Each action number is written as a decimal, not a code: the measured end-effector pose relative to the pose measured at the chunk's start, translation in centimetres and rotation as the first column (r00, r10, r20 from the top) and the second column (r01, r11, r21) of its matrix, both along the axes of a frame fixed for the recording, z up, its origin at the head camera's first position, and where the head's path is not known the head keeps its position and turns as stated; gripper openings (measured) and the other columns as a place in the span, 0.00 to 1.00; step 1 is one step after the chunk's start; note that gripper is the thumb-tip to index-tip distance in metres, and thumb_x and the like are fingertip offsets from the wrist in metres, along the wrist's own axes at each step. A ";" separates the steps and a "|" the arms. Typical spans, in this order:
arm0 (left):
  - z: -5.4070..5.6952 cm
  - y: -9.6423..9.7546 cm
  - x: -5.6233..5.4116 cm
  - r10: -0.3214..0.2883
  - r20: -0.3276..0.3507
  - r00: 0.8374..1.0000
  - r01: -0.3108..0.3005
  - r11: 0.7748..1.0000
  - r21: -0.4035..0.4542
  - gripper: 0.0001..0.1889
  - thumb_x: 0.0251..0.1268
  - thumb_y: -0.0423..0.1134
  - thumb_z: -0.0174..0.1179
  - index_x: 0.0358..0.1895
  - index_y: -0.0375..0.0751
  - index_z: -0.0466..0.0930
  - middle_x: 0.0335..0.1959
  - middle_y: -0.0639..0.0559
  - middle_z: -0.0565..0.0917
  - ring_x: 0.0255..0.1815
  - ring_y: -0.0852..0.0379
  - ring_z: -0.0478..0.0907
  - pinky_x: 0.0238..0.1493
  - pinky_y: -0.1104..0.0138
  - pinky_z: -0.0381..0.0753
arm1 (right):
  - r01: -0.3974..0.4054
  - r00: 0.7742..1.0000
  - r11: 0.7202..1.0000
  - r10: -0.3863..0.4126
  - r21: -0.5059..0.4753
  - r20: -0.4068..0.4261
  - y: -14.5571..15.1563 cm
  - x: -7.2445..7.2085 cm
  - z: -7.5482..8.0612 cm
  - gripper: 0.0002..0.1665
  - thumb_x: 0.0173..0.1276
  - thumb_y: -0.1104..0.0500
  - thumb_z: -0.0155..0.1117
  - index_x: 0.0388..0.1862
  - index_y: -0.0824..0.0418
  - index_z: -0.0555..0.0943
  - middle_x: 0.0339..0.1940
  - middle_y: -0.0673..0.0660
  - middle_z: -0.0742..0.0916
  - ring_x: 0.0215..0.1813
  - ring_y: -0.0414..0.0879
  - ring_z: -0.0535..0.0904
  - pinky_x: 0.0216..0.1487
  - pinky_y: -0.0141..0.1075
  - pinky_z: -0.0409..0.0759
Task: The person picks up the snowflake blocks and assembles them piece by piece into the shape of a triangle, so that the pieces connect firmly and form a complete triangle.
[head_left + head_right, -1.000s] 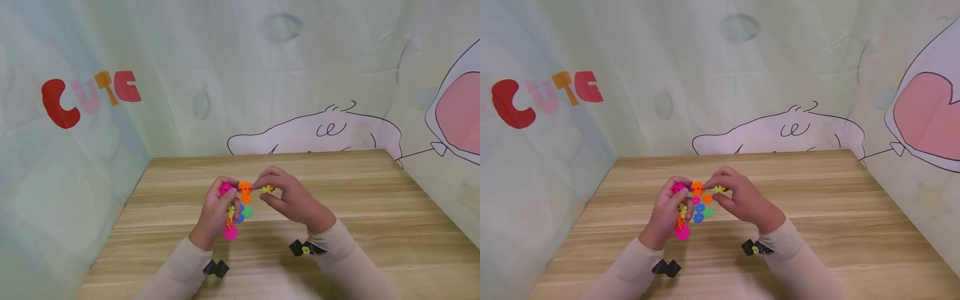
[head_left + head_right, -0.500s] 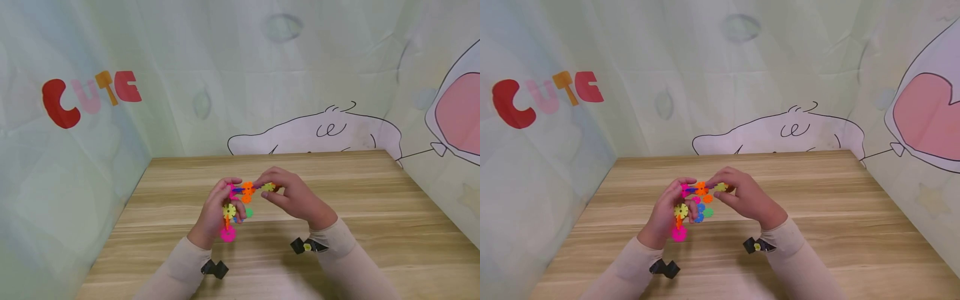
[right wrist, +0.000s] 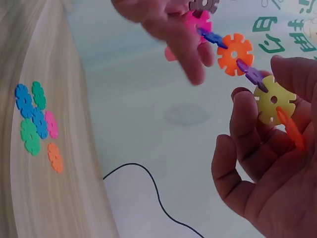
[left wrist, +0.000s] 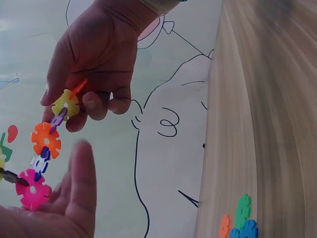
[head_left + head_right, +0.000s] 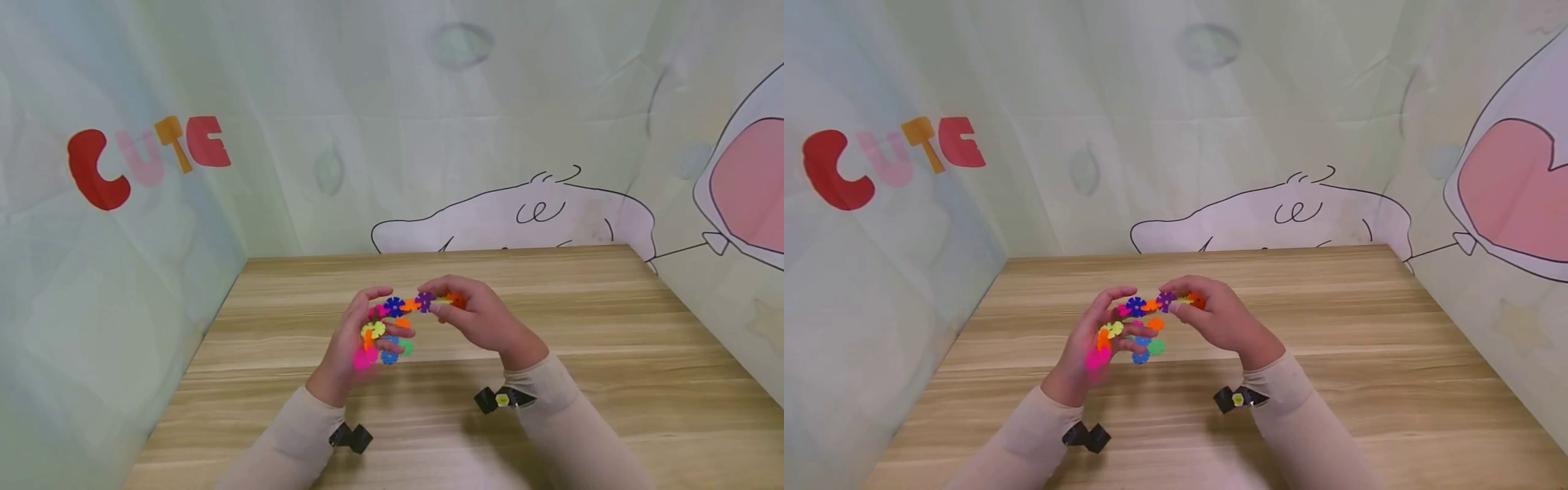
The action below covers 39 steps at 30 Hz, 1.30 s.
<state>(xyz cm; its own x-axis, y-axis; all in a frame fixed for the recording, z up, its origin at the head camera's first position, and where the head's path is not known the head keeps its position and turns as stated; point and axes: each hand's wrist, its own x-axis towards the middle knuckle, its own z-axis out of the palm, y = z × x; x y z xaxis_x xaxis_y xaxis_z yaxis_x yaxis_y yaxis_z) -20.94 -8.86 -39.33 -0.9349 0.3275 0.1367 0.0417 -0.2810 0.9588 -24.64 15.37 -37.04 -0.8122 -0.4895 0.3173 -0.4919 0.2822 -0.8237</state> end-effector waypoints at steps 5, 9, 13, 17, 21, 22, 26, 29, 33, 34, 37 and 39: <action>-0.6 -0.2 -0.3 0.119 -0.238 0.964 -0.144 0.985 -0.093 0.29 0.87 0.54 0.28 0.76 0.41 0.61 0.74 0.42 0.73 0.75 0.41 0.69 0.71 0.51 0.74 | 0.029 0.989 0.998 -0.022 -0.048 0.148 -0.1 -0.4 -0.3 0.17 0.81 0.58 0.59 0.64 0.61 0.83 0.49 0.58 0.88 0.40 0.54 0.83 0.48 0.43 0.87; -1.3 -0.5 -0.7 0.140 -0.464 0.875 -0.170 0.985 -0.023 0.32 0.87 0.56 0.30 0.76 0.34 0.61 0.73 0.48 0.74 0.76 0.41 0.68 0.75 0.55 0.69 | 0.050 0.950 0.992 -0.012 -0.115 0.312 -0.7 -0.1 -0.1 0.17 0.83 0.58 0.58 0.64 0.62 0.83 0.48 0.61 0.87 0.38 0.52 0.81 0.47 0.38 0.86; -1.6 -0.5 -1.1 0.178 -0.603 0.778 -0.204 0.979 0.026 0.28 0.88 0.53 0.40 0.74 0.35 0.64 0.70 0.47 0.77 0.69 0.47 0.77 0.72 0.63 0.76 | 0.043 0.900 0.981 0.043 -0.188 0.433 -1.6 0.2 -0.1 0.19 0.84 0.57 0.56 0.63 0.67 0.82 0.43 0.59 0.87 0.35 0.48 0.78 0.42 0.35 0.83; -1.3 -0.3 -1.2 0.252 -0.628 0.736 -0.310 0.951 0.019 0.18 0.86 0.34 0.46 0.70 0.34 0.64 0.62 0.40 0.80 0.55 0.50 0.88 0.62 0.63 0.85 | 0.028 0.859 0.972 0.097 -0.235 0.503 -2.5 0.6 -0.4 0.21 0.85 0.56 0.54 0.63 0.71 0.81 0.38 0.54 0.88 0.32 0.46 0.76 0.39 0.35 0.81; -1.0 -0.4 -1.1 0.332 -0.615 0.715 -0.422 0.907 -0.001 0.17 0.84 0.26 0.42 0.69 0.31 0.58 0.57 0.34 0.81 0.42 0.47 0.91 0.54 0.61 0.88 | 0.020 0.821 0.968 0.128 -0.252 0.556 -3.2 0.9 -0.7 0.22 0.85 0.56 0.52 0.63 0.71 0.80 0.37 0.53 0.88 0.31 0.45 0.75 0.38 0.35 0.80; -1.0 -0.5 -1.1 0.344 -0.614 0.710 -0.435 0.900 0.000 0.18 0.84 0.26 0.42 0.71 0.31 0.56 0.57 0.34 0.81 0.40 0.47 0.91 0.52 0.60 0.89 | 0.017 0.814 0.968 0.132 -0.250 0.565 -3.3 1.0 -0.7 0.22 0.85 0.56 0.52 0.63 0.71 0.80 0.37 0.53 0.88 0.30 0.45 0.75 0.37 0.35 0.80; -1.1 -0.6 -1.2 0.353 -0.624 0.698 -0.443 0.896 0.011 0.24 0.85 0.28 0.42 0.77 0.34 0.49 0.56 0.32 0.80 0.35 0.49 0.90 0.45 0.62 0.91 | 0.008 0.801 0.974 0.129 -0.225 0.585 -3.6 1.1 -0.8 0.21 0.85 0.55 0.54 0.63 0.70 0.82 0.38 0.53 0.88 0.30 0.45 0.74 0.37 0.34 0.80; -1.1 -0.6 -1.3 0.346 -0.629 0.696 -0.441 0.898 0.006 0.22 0.85 0.29 0.44 0.75 0.33 0.54 0.55 0.32 0.79 0.32 0.53 0.88 0.41 0.65 0.90 | 0.010 0.800 0.976 0.123 -0.218 0.588 -3.6 1.1 -0.9 0.20 0.84 0.57 0.55 0.62 0.70 0.82 0.38 0.52 0.87 0.30 0.45 0.74 0.37 0.34 0.80; -1.1 -0.6 -1.3 0.356 -0.605 0.712 -0.458 0.889 -0.017 0.15 0.85 0.28 0.45 0.67 0.29 0.62 0.52 0.35 0.80 0.29 0.54 0.85 0.38 0.67 0.89 | 0.012 0.795 0.974 0.128 -0.226 0.593 -3.5 0.9 -1.2 0.19 0.83 0.59 0.56 0.62 0.72 0.81 0.39 0.52 0.86 0.30 0.45 0.74 0.39 0.33 0.82; -1.0 -0.5 -1.3 0.364 -0.589 0.721 -0.465 0.885 -0.022 0.15 0.85 0.29 0.45 0.67 0.29 0.62 0.52 0.36 0.80 0.28 0.54 0.84 0.38 0.67 0.89 | 0.010 0.794 0.974 0.129 -0.225 0.594 -3.4 0.8 -1.2 0.19 0.83 0.59 0.56 0.62 0.72 0.81 0.40 0.52 0.86 0.30 0.45 0.75 0.39 0.33 0.82; -1.0 -0.5 -1.2 0.393 -0.534 0.749 -0.485 0.874 -0.036 0.14 0.87 0.32 0.43 0.67 0.32 0.61 0.51 0.38 0.80 0.27 0.55 0.82 0.38 0.68 0.88 | 0.003 0.788 0.978 0.127 -0.210 0.602 -3.2 0.7 -1.2 0.19 0.82 0.59 0.57 0.63 0.70 0.80 0.42 0.53 0.86 0.31 0.46 0.77 0.41 0.35 0.84; -0.9 -0.5 -1.1 0.411 -0.498 0.764 -0.490 0.871 -0.032 0.14 0.88 0.35 0.42 0.67 0.34 0.60 0.51 0.38 0.79 0.26 0.56 0.81 0.37 0.69 0.87 | -0.014 0.793 0.982 0.125 -0.188 0.596 -3.0 0.5 -1.1 0.21 0.83 0.56 0.57 0.64 0.69 0.79 0.46 0.55 0.85 0.33 0.47 0.79 0.44 0.37 0.86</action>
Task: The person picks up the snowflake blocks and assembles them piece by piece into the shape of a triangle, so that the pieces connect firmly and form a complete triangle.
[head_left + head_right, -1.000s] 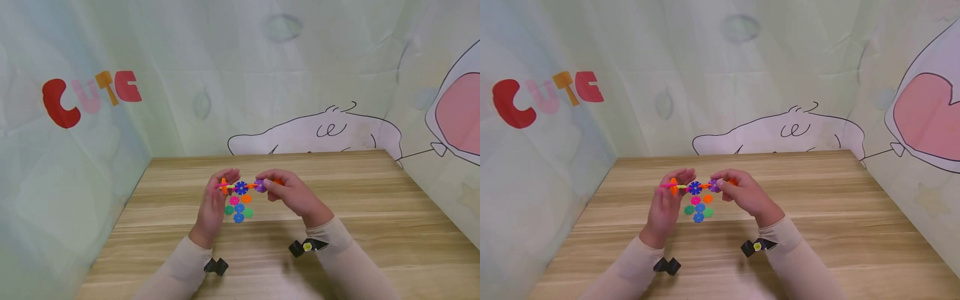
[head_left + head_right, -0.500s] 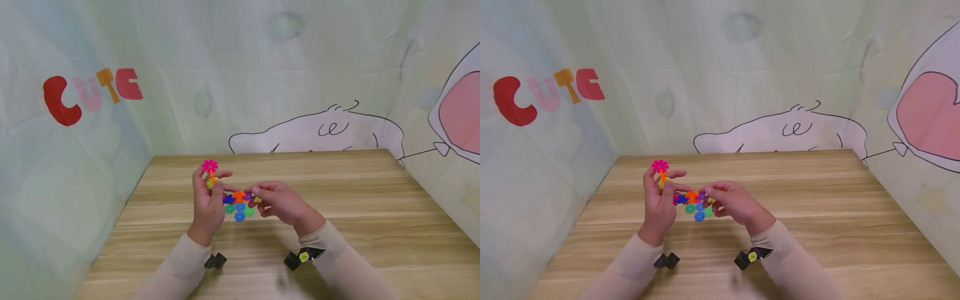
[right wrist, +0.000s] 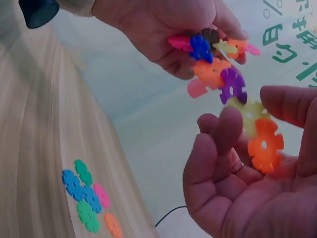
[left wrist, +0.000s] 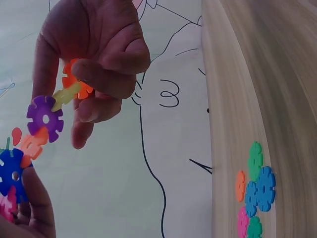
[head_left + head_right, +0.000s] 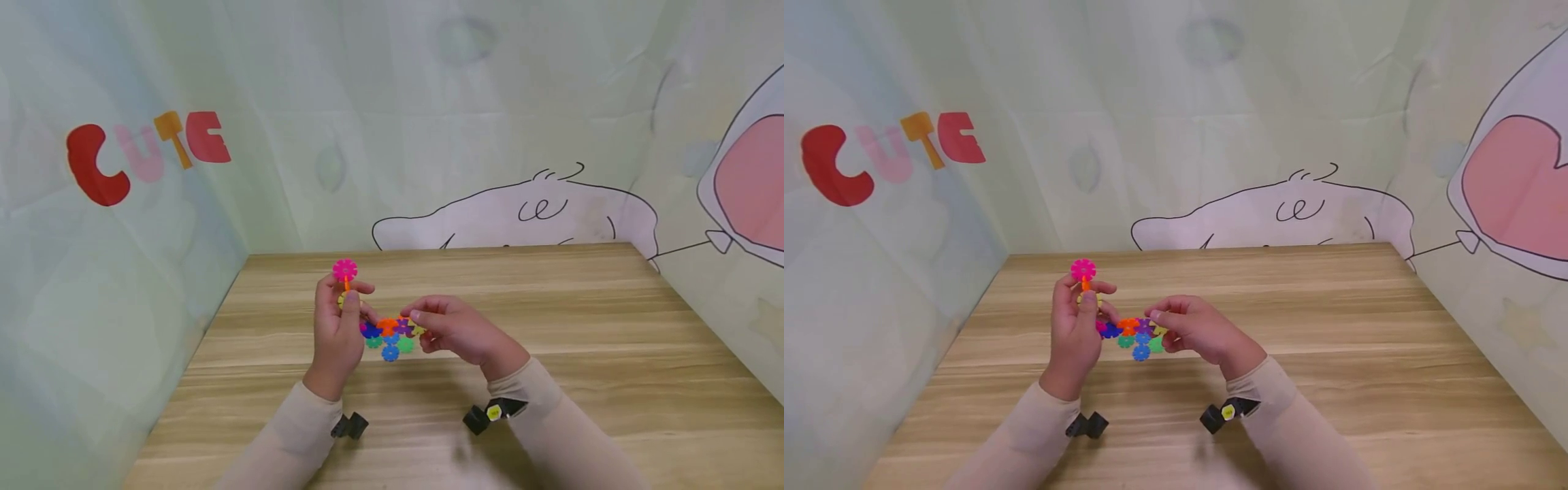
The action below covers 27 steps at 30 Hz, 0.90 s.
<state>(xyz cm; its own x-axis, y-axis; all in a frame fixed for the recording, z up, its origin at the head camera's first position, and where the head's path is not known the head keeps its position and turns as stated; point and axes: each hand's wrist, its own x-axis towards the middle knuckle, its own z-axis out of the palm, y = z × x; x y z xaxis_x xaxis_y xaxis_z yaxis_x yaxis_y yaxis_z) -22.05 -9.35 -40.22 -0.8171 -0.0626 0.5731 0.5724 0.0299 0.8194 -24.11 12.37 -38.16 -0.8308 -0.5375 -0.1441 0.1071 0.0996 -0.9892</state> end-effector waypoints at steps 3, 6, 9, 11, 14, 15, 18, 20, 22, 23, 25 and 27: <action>0.1 0.0 0.1 -0.002 0.027 1.000 0.001 0.999 0.043 0.14 0.88 0.37 0.41 0.66 0.35 0.59 0.50 0.36 0.79 0.25 0.56 0.79 0.36 0.70 0.87 | 0.004 1.000 0.999 -0.003 0.048 -0.031 0.4 -0.4 0.0 0.24 0.85 0.49 0.53 0.67 0.65 0.79 0.53 0.59 0.83 0.37 0.49 0.82 0.47 0.40 0.87; 0.3 0.0 0.2 -0.005 0.039 0.999 0.003 0.997 0.073 0.12 0.88 0.37 0.41 0.65 0.37 0.60 0.49 0.36 0.79 0.25 0.56 0.78 0.36 0.70 0.86 | 0.066 0.995 0.993 -0.058 0.094 -0.086 0.9 -1.0 -0.5 0.29 0.87 0.44 0.46 0.68 0.63 0.79 0.55 0.61 0.81 0.41 0.50 0.83 0.47 0.40 0.86; 0.5 0.0 0.2 -0.005 0.041 0.999 0.001 0.996 0.090 0.12 0.88 0.37 0.40 0.65 0.37 0.60 0.49 0.36 0.79 0.26 0.56 0.77 0.37 0.71 0.85 | 0.156 0.984 0.978 -0.142 0.136 -0.110 1.3 -2.0 -1.4 0.28 0.87 0.45 0.45 0.66 0.63 0.80 0.54 0.61 0.82 0.40 0.49 0.82 0.44 0.36 0.82; 0.7 -0.1 0.3 -0.001 0.044 0.999 -0.003 0.996 0.095 0.13 0.88 0.37 0.40 0.65 0.37 0.59 0.49 0.37 0.79 0.26 0.56 0.77 0.37 0.70 0.85 | 0.193 0.978 0.965 -0.176 0.175 -0.110 1.4 -2.7 -2.2 0.24 0.87 0.49 0.48 0.64 0.63 0.81 0.52 0.60 0.84 0.38 0.49 0.80 0.41 0.35 0.80; 0.8 -0.2 0.4 0.001 0.054 0.999 -0.006 0.995 0.096 0.13 0.88 0.37 0.40 0.66 0.38 0.58 0.50 0.39 0.79 0.27 0.56 0.77 0.38 0.70 0.85 | 0.199 0.977 0.945 -0.169 0.260 -0.132 1.3 -3.8 -3.6 0.16 0.80 0.62 0.57 0.61 0.63 0.82 0.51 0.59 0.86 0.36 0.49 0.78 0.38 0.35 0.79; 0.9 -0.2 0.4 0.001 0.057 0.998 -0.006 0.995 0.100 0.13 0.88 0.37 0.40 0.66 0.38 0.58 0.50 0.39 0.79 0.28 0.56 0.77 0.39 0.70 0.85 | 0.194 0.975 0.932 -0.147 0.307 -0.168 1.1 -4.2 -4.1 0.16 0.77 0.64 0.60 0.60 0.63 0.83 0.50 0.59 0.86 0.37 0.48 0.78 0.38 0.35 0.80; 1.0 -0.3 0.4 -0.001 0.065 0.998 -0.006 0.994 0.110 0.13 0.88 0.37 0.39 0.66 0.39 0.58 0.50 0.38 0.79 0.28 0.56 0.77 0.39 0.69 0.84 | 0.190 0.956 0.880 -0.066 0.435 -0.286 0.4 -5.2 -4.9 0.20 0.69 0.65 0.67 0.60 0.63 0.84 0.54 0.59 0.87 0.47 0.51 0.81 0.50 0.43 0.83; 1.1 -0.3 0.4 -0.002 0.065 0.998 -0.005 0.993 0.114 0.12 0.88 0.38 0.39 0.65 0.40 0.58 0.50 0.37 0.79 0.28 0.56 0.77 0.39 0.69 0.84 | 0.189 0.938 0.839 -0.001 0.510 -0.346 -0.1 -5.6 -5.1 0.21 0.70 0.59 0.70 0.61 0.61 0.84 0.58 0.58 0.87 0.56 0.54 0.81 0.63 0.49 0.80; 1.2 -0.3 0.5 -0.007 0.066 0.998 -0.001 0.994 0.113 0.12 0.88 0.38 0.39 0.65 0.41 0.59 0.50 0.37 0.79 0.29 0.56 0.76 0.39 0.69 0.84 | 0.177 0.931 0.815 0.044 0.552 -0.364 -0.7 -5.9 -5.0 0.22 0.70 0.58 0.70 0.61 0.59 0.85 0.61 0.58 0.86 0.65 0.57 0.79 0.73 0.54 0.74; 1.2 -0.3 0.5 -0.010 0.064 0.998 0.002 0.994 0.114 0.12 0.88 0.38 0.39 0.65 0.41 0.59 0.50 0.37 0.79 0.29 0.56 0.76 0.39 0.69 0.84 | 0.165 0.929 0.808 0.066 0.565 -0.365 -1.0 -6.1 -5.0 0.21 0.70 0.58 0.71 0.62 0.58 0.85 0.62 0.57 0.86 0.67 0.58 0.79 0.75 0.56 0.72; 1.3 -0.2 0.5 -0.020 0.068 0.997 0.012 0.993 0.116 0.11 0.88 0.38 0.39 0.64 0.42 0.59 0.50 0.39 0.79 0.29 0.56 0.76 0.39 0.69 0.84 | 0.142 0.927 0.793 0.104 0.593 -0.360 -1.4 -6.3 -5.0 0.21 0.70 0.58 0.71 0.61 0.55 0.86 0.62 0.55 0.87 0.69 0.57 0.78 0.77 0.56 0.70; 1.3 -0.1 0.6 -0.030 0.075 0.997 0.022 0.993 0.116 0.11 0.88 0.38 0.39 0.64 0.43 0.59 0.50 0.40 0.79 0.29 0.56 0.76 0.40 0.69 0.84 | 0.125 0.933 0.774 0.120 0.620 -0.339 -1.6 -6.7 -5.3 0.21 0.69 0.57 0.73 0.61 0.51 0.87 0.62 0.53 0.87 0.69 0.56 0.78 0.77 0.55 0.70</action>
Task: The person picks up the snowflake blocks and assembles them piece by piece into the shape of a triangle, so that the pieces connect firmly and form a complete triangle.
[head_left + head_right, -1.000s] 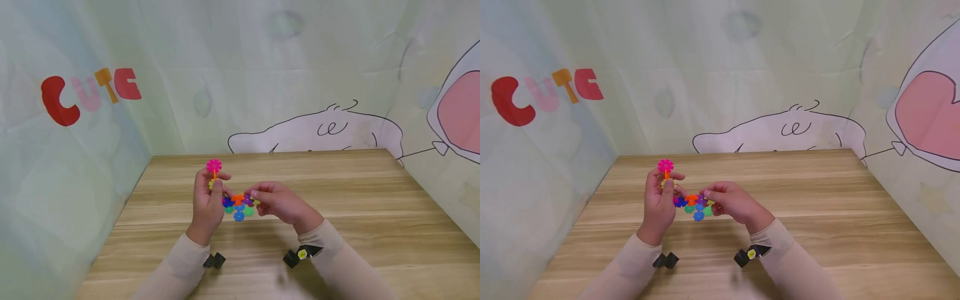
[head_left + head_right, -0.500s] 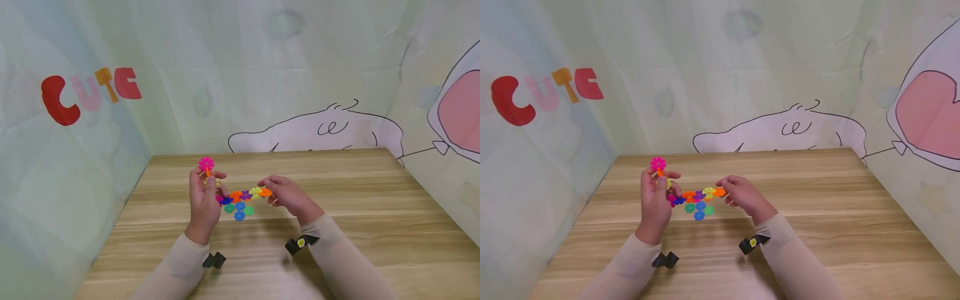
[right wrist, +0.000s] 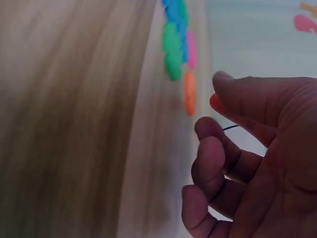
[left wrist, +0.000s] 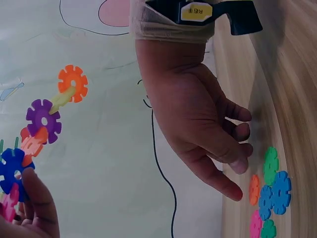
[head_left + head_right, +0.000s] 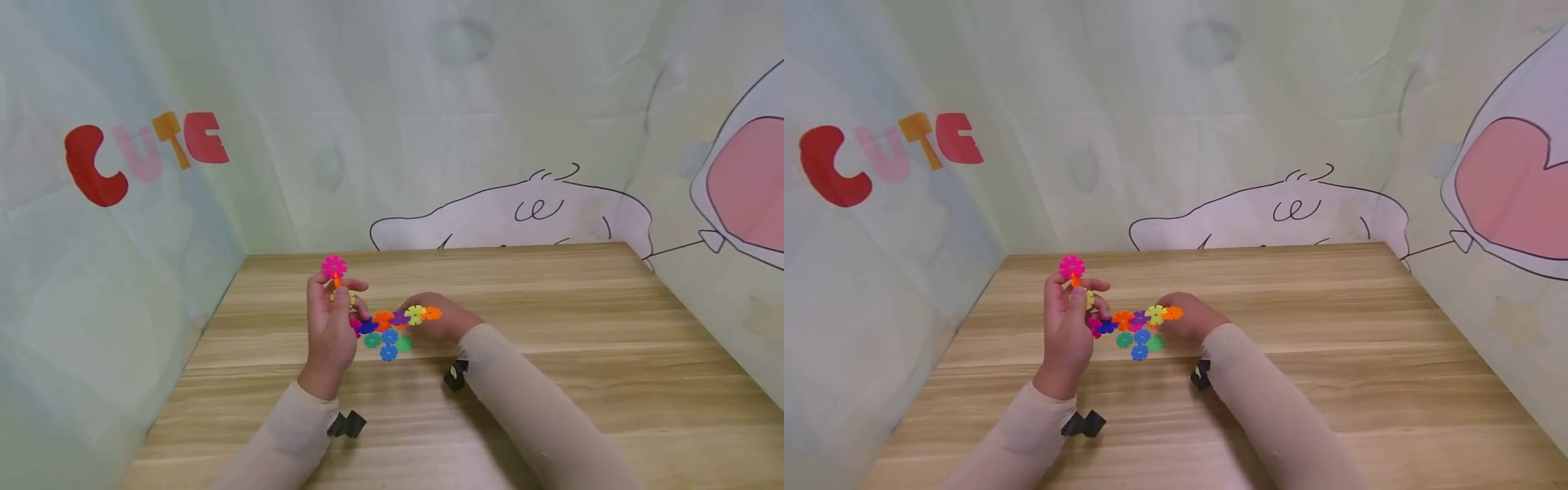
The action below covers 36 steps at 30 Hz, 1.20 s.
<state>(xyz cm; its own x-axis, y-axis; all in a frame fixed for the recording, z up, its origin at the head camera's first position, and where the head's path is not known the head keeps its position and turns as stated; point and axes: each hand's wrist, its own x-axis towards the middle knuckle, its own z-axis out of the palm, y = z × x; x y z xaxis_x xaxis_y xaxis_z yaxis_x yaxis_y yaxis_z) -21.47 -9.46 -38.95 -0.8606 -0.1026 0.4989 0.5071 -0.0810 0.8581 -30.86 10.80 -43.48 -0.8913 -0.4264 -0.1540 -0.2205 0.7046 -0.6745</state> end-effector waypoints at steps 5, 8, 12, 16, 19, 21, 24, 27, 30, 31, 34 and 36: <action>0.0 0.0 0.2 -0.010 0.005 1.000 0.010 1.000 -0.010 0.12 0.88 0.37 0.38 0.65 0.42 0.59 0.50 0.39 0.79 0.30 0.56 0.76 0.39 0.70 0.84 | -0.025 1.000 0.996 0.026 0.080 -0.010 -0.5 -1.4 -1.3 0.21 0.69 0.54 0.75 0.60 0.49 0.86 0.61 0.51 0.87 0.66 0.52 0.79 0.76 0.51 0.71; 0.1 0.2 0.2 -0.016 0.004 1.000 0.016 1.000 -0.014 0.12 0.88 0.37 0.38 0.66 0.41 0.58 0.51 0.38 0.78 0.29 0.56 0.75 0.39 0.71 0.83 | -0.072 0.994 0.990 0.081 0.121 -0.074 -0.8 -2.0 -1.7 0.16 0.70 0.58 0.73 0.55 0.52 0.87 0.54 0.51 0.88 0.59 0.50 0.81 0.73 0.48 0.75; 0.1 0.3 0.3 -0.023 0.003 1.000 0.023 1.000 -0.014 0.13 0.89 0.39 0.38 0.66 0.40 0.58 0.51 0.38 0.78 0.29 0.56 0.75 0.38 0.71 0.83 | -0.087 0.990 0.982 0.105 0.170 -0.098 -1.0 -2.0 -1.4 0.12 0.68 0.61 0.74 0.50 0.55 0.86 0.48 0.51 0.88 0.50 0.49 0.81 0.66 0.46 0.79; 0.0 0.3 0.4 -0.017 0.000 1.000 0.017 1.000 -0.015 0.13 0.89 0.39 0.38 0.66 0.40 0.58 0.55 0.39 0.78 0.28 0.57 0.75 0.38 0.71 0.83 | -0.073 0.993 0.979 0.089 0.191 -0.074 -1.0 -2.0 -1.3 0.10 0.68 0.60 0.74 0.46 0.54 0.83 0.43 0.51 0.87 0.45 0.48 0.80 0.59 0.43 0.81; -0.1 0.3 0.5 -0.018 -0.004 1.000 0.018 1.000 -0.011 0.13 0.88 0.37 0.38 0.66 0.39 0.58 0.59 0.39 0.77 0.26 0.57 0.74 0.36 0.72 0.83 | -0.084 0.991 0.980 0.102 0.179 -0.088 -0.7 -1.9 -1.2 0.10 0.67 0.62 0.73 0.43 0.55 0.81 0.40 0.51 0.85 0.43 0.47 0.79 0.55 0.42 0.82; -0.1 0.3 0.5 -0.023 -0.008 1.000 0.023 1.000 -0.007 0.13 0.87 0.35 0.38 0.66 0.38 0.58 0.62 0.39 0.77 0.26 0.57 0.74 0.35 0.72 0.83 | -0.098 0.988 0.983 0.115 0.155 -0.104 -0.3 -1.7 -1.1 0.09 0.67 0.64 0.71 0.42 0.56 0.80 0.39 0.52 0.85 0.42 0.47 0.78 0.53 0.40 0.81; -0.2 0.3 0.5 -0.021 -0.010 1.000 0.021 1.000 -0.006 0.14 0.87 0.33 0.38 0.67 0.37 0.57 0.63 0.40 0.77 0.24 0.57 0.74 0.34 0.72 0.83 | -0.093 0.993 0.993 0.097 0.066 -0.070 0.4 -1.2 -0.6 0.11 0.67 0.68 0.67 0.47 0.59 0.81 0.40 0.55 0.86 0.40 0.48 0.79 0.47 0.38 0.81; -0.2 0.3 0.5 -0.015 -0.018 1.000 0.015 1.000 -0.009 0.15 0.86 0.34 0.38 0.69 0.38 0.57 0.62 0.43 0.78 0.24 0.56 0.73 0.33 0.72 0.83 | -0.032 0.999 0.998 0.031 -0.056 -0.012 1.2 -0.7 0.2 0.16 0.70 0.69 0.64 0.55 0.61 0.83 0.43 0.57 0.86 0.39 0.49 0.79 0.41 0.37 0.81; -0.3 0.2 0.4 -0.009 -0.040 0.999 0.008 1.000 -0.014 0.17 0.87 0.35 0.39 0.71 0.39 0.55 0.62 0.42 0.78 0.23 0.56 0.73 0.32 0.72 0.83 | 0.029 0.999 0.984 -0.026 -0.173 0.022 2.2 -0.1 1.7 0.18 0.72 0.65 0.67 0.60 0.61 0.83 0.42 0.58 0.85 0.39 0.51 0.80 0.41 0.40 0.84; -0.4 0.2 0.4 -0.006 -0.050 0.999 0.006 1.000 -0.011 0.18 0.87 0.35 0.39 0.72 0.39 0.53 0.61 0.42 0.78 0.22 0.56 0.73 0.32 0.72 0.83 | 0.042 0.999 0.978 -0.038 -0.203 0.021 2.5 0.1 2.4 0.18 0.73 0.64 0.68 0.61 0.60 0.83 0.41 0.57 0.85 0.39 0.51 0.81 0.42 0.42 0.85; -0.4 0.2 0.3 0.004 -0.081 0.997 -0.004 1.000 0.001 0.23 0.87 0.35 0.40 0.77 0.44 0.47 0.61 0.40 0.77 0.22 0.56 0.74 0.31 0.73 0.83 | 0.052 0.999 0.950 -0.046 -0.307 0.027 3.2 1.1 4.6 0.21 0.73 0.61 0.69 0.64 0.58 0.82 0.39 0.57 0.85 0.40 0.53 0.81 0.47 0.47 0.86; -0.5 0.2 0.3 0.010 -0.100 0.995 -0.009 1.000 0.012 0.26 0.87 0.35 0.40 0.79 0.48 0.44 0.60 0.40 0.77 0.23 0.57 0.74 0.31 0.73 0.83 | 0.041 0.999 0.930 -0.039 -0.364 0.012 3.4 1.9 6.2 0.22 0.73 0.62 0.69 0.65 0.56 0.82 0.39 0.57 0.85 0.42 0.54 0.82 0.49 0.45 0.85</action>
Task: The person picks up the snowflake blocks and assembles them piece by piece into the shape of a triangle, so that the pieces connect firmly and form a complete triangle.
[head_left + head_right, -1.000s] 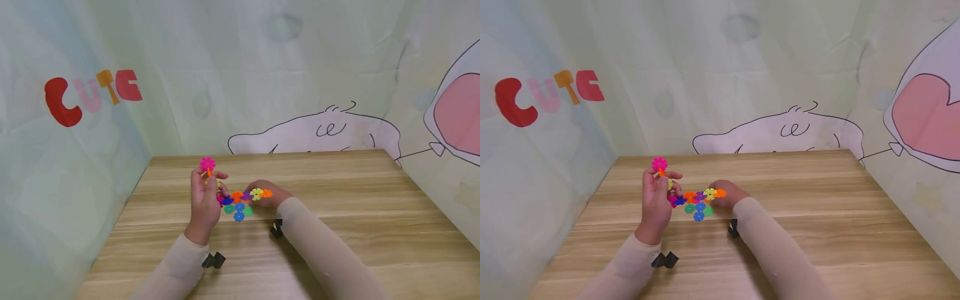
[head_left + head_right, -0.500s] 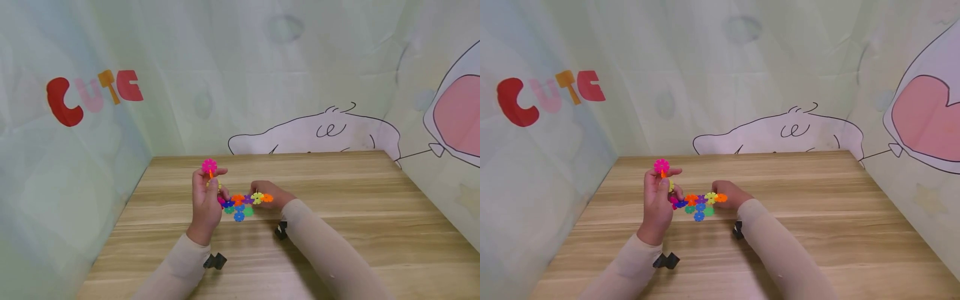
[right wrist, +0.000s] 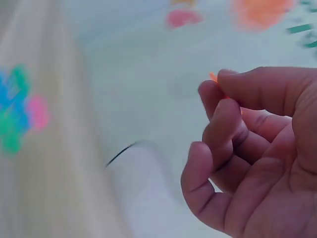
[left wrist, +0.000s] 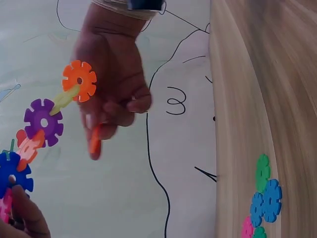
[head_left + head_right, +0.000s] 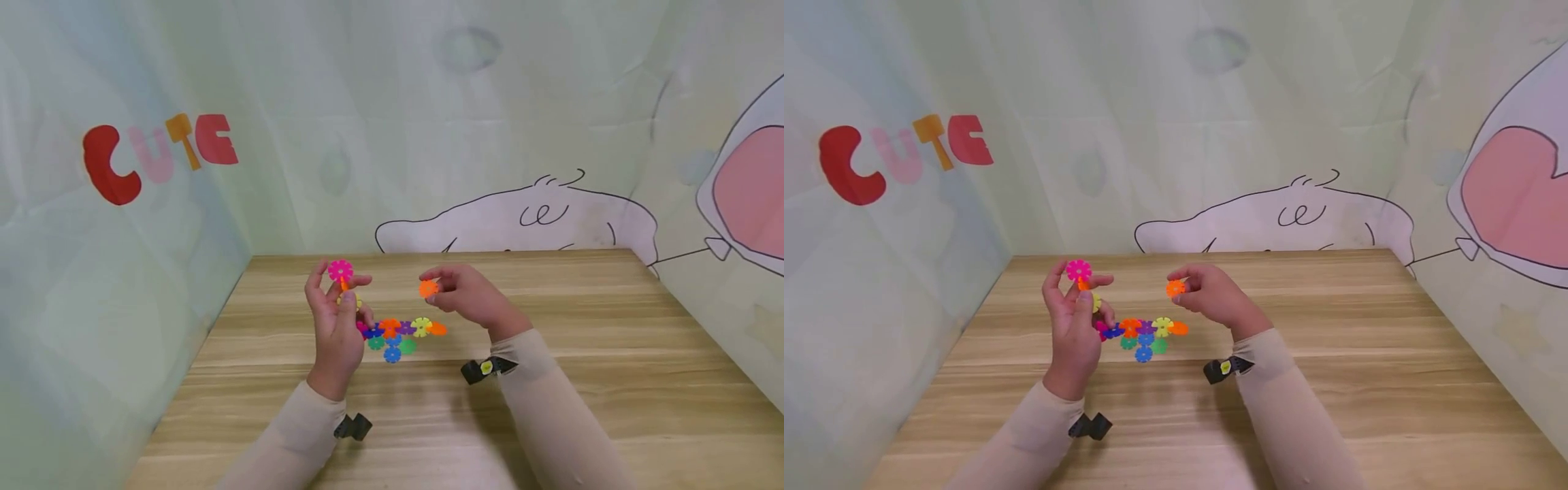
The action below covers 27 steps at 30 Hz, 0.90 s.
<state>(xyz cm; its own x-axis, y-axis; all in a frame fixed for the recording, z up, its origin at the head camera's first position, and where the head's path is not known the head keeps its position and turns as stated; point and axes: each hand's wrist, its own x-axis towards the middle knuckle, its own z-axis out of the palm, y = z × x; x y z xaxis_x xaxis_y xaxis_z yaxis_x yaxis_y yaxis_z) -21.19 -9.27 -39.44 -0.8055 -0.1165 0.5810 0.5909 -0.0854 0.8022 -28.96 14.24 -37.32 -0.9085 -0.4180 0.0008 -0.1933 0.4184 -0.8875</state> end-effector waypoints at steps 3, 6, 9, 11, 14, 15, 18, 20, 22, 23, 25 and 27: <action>-0.1 -0.1 -0.1 0.009 -0.029 1.000 -0.009 1.000 0.001 0.27 0.87 0.34 0.40 0.80 0.51 0.44 0.59 0.42 0.76 0.23 0.58 0.74 0.31 0.74 0.83 | -0.034 0.998 0.997 0.030 -0.071 -0.050 -0.1 1.4 2.1 0.23 0.73 0.63 0.68 0.66 0.58 0.82 0.41 0.57 0.86 0.45 0.54 0.83 0.50 0.40 0.85; -0.2 -0.1 -0.2 0.013 -0.060 0.998 -0.014 1.000 -0.007 0.26 0.87 0.34 0.41 0.79 0.50 0.47 0.57 0.43 0.77 0.24 0.58 0.74 0.30 0.75 0.82 | -0.061 0.993 0.991 0.048 -0.118 -0.108 -0.4 2.6 3.4 0.20 0.73 0.63 0.69 0.63 0.59 0.83 0.40 0.57 0.85 0.43 0.52 0.82 0.48 0.37 0.85; -0.3 -0.1 -0.2 0.004 -0.084 0.996 -0.005 1.000 -0.013 0.25 0.87 0.33 0.40 0.79 0.48 0.49 0.56 0.43 0.77 0.23 0.58 0.74 0.29 0.74 0.81 | -0.093 0.987 0.981 0.068 -0.173 -0.146 -0.8 3.5 3.8 0.17 0.72 0.64 0.71 0.59 0.62 0.84 0.37 0.58 0.84 0.39 0.51 0.80 0.44 0.35 0.85; -0.3 -0.1 -0.1 -0.007 -0.088 0.996 0.006 1.000 -0.015 0.25 0.86 0.32 0.41 0.79 0.48 0.49 0.55 0.43 0.77 0.24 0.57 0.74 0.29 0.74 0.81 | -0.113 0.982 0.973 0.079 -0.199 -0.172 -1.2 4.0 3.7 0.16 0.71 0.65 0.72 0.56 0.64 0.85 0.35 0.58 0.84 0.36 0.50 0.79 0.40 0.33 0.84; -0.3 0.0 0.1 -0.027 -0.093 0.995 0.026 0.999 -0.019 0.25 0.86 0.32 0.41 0.78 0.45 0.49 0.54 0.44 0.77 0.24 0.57 0.73 0.29 0.74 0.81 | -0.136 0.971 0.970 0.089 -0.204 -0.223 -1.8 4.5 3.5 0.16 0.70 0.66 0.73 0.56 0.64 0.86 0.33 0.57 0.84 0.33 0.48 0.77 0.35 0.32 0.81; -0.3 0.0 0.1 -0.034 -0.099 0.995 0.032 0.999 -0.022 0.25 0.85 0.31 0.41 0.78 0.43 0.49 0.53 0.45 0.77 0.24 0.57 0.73 0.29 0.74 0.81 | -0.136 0.966 0.970 0.085 -0.200 -0.242 -2.0 4.7 3.5 0.16 0.70 0.66 0.73 0.56 0.64 0.86 0.32 0.56 0.84 0.32 0.48 0.76 0.34 0.31 0.79; -0.3 0.0 0.3 -0.051 -0.135 0.989 0.047 0.998 -0.036 0.25 0.83 0.29 0.40 0.78 0.39 0.48 0.52 0.47 0.78 0.24 0.58 0.73 0.28 0.75 0.80 | -0.115 0.958 0.972 0.054 -0.205 -0.281 -2.6 5.4 3.4 0.18 0.70 0.65 0.73 0.57 0.63 0.86 0.30 0.56 0.83 0.30 0.48 0.74 0.31 0.31 0.76; -0.3 0.1 0.3 -0.066 -0.173 0.983 0.059 0.997 -0.049 0.26 0.82 0.26 0.39 0.77 0.37 0.49 0.52 0.47 0.77 0.27 0.58 0.74 0.28 0.75 0.80 | -0.099 0.957 0.969 0.032 -0.224 -0.287 -2.9 5.8 3.4 0.18 0.70 0.65 0.73 0.59 0.63 0.86 0.30 0.56 0.82 0.30 0.48 0.73 0.31 0.31 0.75; -0.3 0.2 0.3 -0.083 -0.204 0.975 0.072 0.995 -0.062 0.26 0.80 0.24 0.39 0.77 0.36 0.49 0.52 0.46 0.77 0.30 0.58 0.75 0.28 0.75 0.80 | -0.092 0.956 0.966 0.018 -0.241 -0.292 -3.3 6.2 3.5 0.19 0.71 0.65 0.72 0.60 0.63 0.86 0.30 0.56 0.81 0.30 0.48 0.73 0.31 0.31 0.74; -0.3 0.3 0.4 -0.092 -0.217 0.972 0.080 0.995 -0.067 0.26 0.79 0.23 0.38 0.76 0.35 0.50 0.52 0.45 0.77 0.30 0.58 0.75 0.27 0.75 0.80 | -0.090 0.956 0.965 0.014 -0.246 -0.295 -3.5 6.3 3.5 0.19 0.71 0.65 0.72 0.60 0.63 0.86 0.30 0.56 0.81 0.30 0.48 0.73 0.31 0.30 0.74; -0.3 0.3 0.4 -0.109 -0.239 0.965 0.092 0.992 -0.081 0.26 0.78 0.21 0.38 0.75 0.33 0.50 0.51 0.42 0.77 0.29 0.58 0.74 0.27 0.74 0.80 | -0.083 0.954 0.965 0.005 -0.249 -0.299 -3.8 6.6 3.5 0.19 0.71 0.65 0.71 0.60 0.63 0.86 0.30 0.56 0.81 0.30 0.48 0.72 0.31 0.30 0.74; -0.4 0.4 0.4 -0.125 -0.245 0.961 0.103 0.989 -0.102 0.25 0.77 0.21 0.39 0.74 0.31 0.50 0.50 0.40 0.77 0.27 0.58 0.74 0.27 0.74 0.80 | -0.079 0.952 0.964 -0.002 -0.253 -0.305 -4.0 6.7 3.6 0.19 0.72 0.65 0.71 0.61 0.63 0.86 0.29 0.56 0.80 0.29 0.49 0.72 0.31 0.30 0.74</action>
